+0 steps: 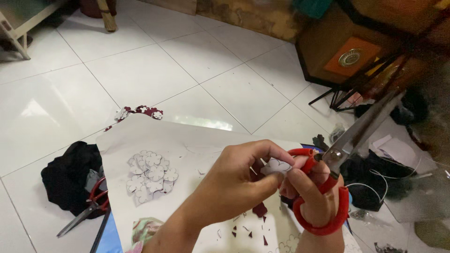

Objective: The person sits at a work board and uses red-handled scissors to trim the edges of small flower-shaped cutouts, one at a time, rotating each piece in their fingers to cut around the scalloped outline. Trimmed pieces are set on a growing pile while scraps accumulate on the board.

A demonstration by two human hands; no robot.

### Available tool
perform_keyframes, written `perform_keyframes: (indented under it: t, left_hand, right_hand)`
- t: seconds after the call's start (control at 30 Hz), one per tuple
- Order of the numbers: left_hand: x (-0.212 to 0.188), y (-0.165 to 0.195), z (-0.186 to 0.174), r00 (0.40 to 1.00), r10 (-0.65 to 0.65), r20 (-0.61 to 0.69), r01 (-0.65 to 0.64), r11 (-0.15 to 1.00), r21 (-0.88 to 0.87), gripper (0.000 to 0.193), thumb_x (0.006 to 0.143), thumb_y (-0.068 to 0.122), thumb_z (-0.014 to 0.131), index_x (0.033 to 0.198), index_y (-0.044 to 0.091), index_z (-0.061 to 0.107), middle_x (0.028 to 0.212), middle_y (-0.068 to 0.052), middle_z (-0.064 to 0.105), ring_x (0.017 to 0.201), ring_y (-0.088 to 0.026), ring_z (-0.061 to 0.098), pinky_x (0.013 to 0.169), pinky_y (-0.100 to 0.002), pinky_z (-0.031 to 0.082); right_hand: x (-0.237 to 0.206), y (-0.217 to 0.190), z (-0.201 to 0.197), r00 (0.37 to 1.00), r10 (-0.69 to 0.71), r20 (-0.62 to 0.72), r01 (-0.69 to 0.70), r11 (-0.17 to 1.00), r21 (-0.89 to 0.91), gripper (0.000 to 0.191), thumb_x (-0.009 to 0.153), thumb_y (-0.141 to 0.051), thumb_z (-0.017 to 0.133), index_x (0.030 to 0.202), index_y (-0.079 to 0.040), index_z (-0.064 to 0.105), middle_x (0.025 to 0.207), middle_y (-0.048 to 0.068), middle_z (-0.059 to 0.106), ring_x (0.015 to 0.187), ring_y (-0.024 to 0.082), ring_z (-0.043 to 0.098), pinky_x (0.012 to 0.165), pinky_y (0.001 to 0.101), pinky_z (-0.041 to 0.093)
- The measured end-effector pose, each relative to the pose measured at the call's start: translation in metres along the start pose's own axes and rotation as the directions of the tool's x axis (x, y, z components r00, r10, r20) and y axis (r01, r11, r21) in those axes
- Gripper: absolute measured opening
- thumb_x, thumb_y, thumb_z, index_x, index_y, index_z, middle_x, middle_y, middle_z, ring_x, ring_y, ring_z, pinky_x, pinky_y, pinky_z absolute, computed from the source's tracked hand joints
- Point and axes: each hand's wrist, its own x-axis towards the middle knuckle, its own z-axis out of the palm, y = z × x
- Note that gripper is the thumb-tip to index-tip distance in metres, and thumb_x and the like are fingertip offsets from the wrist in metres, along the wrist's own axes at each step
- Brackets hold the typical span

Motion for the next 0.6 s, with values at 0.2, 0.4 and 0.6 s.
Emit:
perform_keyframes:
  t: [0.2,0.4,0.6]
  left_hand:
    - [0.001,-0.009,-0.012,0.967,0.251,0.042,-0.233,0.807,0.543,0.018,0.085,0.005,0.068,0.103,0.004,0.073,0.075,-0.008,0.073,0.063,-0.017,0.070,0.058,-0.032,0.057]
    - [0.011,-0.035,-0.028,0.991,0.121,-0.056,-0.014,0.515,0.857,0.029,0.077,0.020,0.078,0.101,0.005,0.070,0.083,-0.014,0.073,0.082,-0.033,0.070,0.075,-0.045,0.054]
    - [0.012,-0.073,-0.049,0.979,0.196,-0.064,-0.017,0.388,0.922,0.028,0.073,0.015,0.082,0.092,0.001,0.066,0.087,-0.017,0.069,0.088,-0.038,0.066,0.077,-0.049,0.053]
  right_hand:
    - [0.000,-0.016,-0.001,0.978,-0.210,-0.010,0.206,0.969,-0.136,0.014,0.096,-0.008,0.055,0.091,0.001,0.065,0.062,0.011,0.059,0.047,0.016,0.055,0.048,0.0319,0.044]
    - [-0.001,-0.032,-0.024,0.973,-0.216,0.077,0.226,0.961,-0.161,0.015,0.107,-0.010,0.054,0.103,0.000,0.064,0.070,0.012,0.061,0.056,0.018,0.059,0.054,0.0317,0.052]
    - [-0.001,-0.035,-0.031,0.955,-0.292,0.056,0.297,0.936,-0.190,0.014,0.106,-0.011,0.057,0.105,-0.001,0.066,0.074,0.014,0.063,0.055,0.019,0.062,0.055,0.0311,0.055]
